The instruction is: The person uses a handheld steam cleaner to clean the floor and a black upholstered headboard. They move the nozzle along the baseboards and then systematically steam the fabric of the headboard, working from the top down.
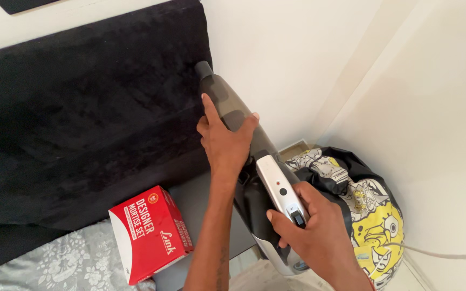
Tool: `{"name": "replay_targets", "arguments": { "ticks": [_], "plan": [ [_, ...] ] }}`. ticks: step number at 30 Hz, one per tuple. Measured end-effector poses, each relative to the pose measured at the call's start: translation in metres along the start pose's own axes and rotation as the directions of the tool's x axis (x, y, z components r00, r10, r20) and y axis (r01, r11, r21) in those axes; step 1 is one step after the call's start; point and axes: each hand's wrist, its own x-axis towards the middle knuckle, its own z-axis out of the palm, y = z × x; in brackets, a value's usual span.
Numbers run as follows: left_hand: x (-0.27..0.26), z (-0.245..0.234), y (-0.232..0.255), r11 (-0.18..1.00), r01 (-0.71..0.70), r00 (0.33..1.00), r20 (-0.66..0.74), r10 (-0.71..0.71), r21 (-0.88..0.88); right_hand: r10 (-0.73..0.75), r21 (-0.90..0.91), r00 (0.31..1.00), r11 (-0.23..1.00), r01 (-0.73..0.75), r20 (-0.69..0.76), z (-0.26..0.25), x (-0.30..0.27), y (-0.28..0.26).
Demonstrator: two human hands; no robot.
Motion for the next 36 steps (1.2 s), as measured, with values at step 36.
{"name": "replay_targets", "arguments": {
  "ticks": [36],
  "plan": [
    [-0.01,-0.045,-0.046,0.989,0.146,0.983,-0.112,-0.144,0.007,-0.152,0.067,0.972,0.988,0.142,0.18,0.033,-0.009,0.01]
  ]
}}
